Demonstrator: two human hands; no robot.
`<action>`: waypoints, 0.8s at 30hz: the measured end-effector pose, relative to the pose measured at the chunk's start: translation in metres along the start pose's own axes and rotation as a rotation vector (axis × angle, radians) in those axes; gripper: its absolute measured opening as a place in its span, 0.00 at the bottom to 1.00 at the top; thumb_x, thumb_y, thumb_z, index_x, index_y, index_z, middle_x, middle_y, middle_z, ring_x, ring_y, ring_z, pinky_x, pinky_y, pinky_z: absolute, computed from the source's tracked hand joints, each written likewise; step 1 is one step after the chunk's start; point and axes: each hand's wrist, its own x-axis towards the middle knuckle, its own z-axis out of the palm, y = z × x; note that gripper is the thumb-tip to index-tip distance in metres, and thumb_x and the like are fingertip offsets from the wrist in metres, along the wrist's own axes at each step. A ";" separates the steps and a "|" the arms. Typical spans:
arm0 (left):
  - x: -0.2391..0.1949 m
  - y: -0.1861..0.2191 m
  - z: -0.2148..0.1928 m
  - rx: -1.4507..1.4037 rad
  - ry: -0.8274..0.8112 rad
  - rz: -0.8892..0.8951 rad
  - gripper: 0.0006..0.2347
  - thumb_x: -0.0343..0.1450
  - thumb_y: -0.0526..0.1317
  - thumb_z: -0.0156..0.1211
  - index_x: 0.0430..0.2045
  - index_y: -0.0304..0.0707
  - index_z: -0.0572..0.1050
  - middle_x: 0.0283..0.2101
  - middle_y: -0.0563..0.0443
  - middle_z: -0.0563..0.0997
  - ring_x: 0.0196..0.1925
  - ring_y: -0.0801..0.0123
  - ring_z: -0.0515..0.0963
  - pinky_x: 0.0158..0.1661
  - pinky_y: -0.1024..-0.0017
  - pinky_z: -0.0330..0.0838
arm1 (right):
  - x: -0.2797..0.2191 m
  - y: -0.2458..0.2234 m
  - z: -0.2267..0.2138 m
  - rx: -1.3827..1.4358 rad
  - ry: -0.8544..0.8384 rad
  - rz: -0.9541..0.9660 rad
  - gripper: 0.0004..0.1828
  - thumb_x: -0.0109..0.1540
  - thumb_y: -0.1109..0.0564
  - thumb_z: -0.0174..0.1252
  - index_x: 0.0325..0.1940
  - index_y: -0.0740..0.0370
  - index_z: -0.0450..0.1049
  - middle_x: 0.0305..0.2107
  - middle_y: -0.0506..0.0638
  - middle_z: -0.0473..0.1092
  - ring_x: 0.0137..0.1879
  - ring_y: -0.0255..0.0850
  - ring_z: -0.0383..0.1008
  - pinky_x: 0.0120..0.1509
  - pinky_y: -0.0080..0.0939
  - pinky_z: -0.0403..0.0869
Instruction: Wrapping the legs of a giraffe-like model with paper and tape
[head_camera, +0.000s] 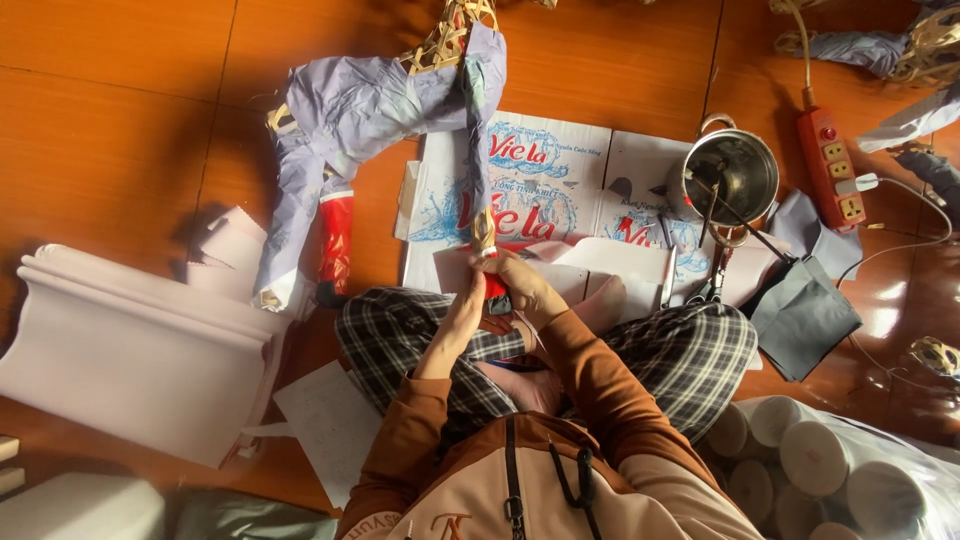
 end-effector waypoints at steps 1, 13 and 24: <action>-0.023 0.031 0.016 0.207 0.010 0.050 0.31 0.78 0.59 0.32 0.70 0.37 0.42 0.63 0.16 0.58 0.42 0.28 0.75 0.35 0.47 0.77 | -0.011 -0.006 0.009 0.024 -0.005 -0.043 0.22 0.53 0.63 0.65 0.51 0.66 0.74 0.33 0.63 0.75 0.38 0.54 0.80 0.43 0.57 0.78; -0.052 0.078 -0.017 0.269 0.882 0.625 0.31 0.73 0.31 0.57 0.69 0.47 0.48 0.68 0.35 0.47 0.55 0.43 0.75 0.43 0.62 0.82 | -0.059 -0.040 0.043 0.176 -0.065 0.029 0.25 0.59 0.54 0.66 0.54 0.64 0.63 0.33 0.59 0.69 0.29 0.58 0.78 0.26 0.50 0.80; -0.041 -0.032 -0.019 0.578 0.070 0.064 0.21 0.77 0.51 0.47 0.46 0.24 0.73 0.37 0.23 0.79 0.43 0.45 0.82 0.38 0.52 0.78 | 0.015 0.016 -0.006 0.192 0.029 0.033 0.27 0.59 0.53 0.69 0.57 0.61 0.67 0.37 0.64 0.73 0.33 0.56 0.79 0.36 0.54 0.81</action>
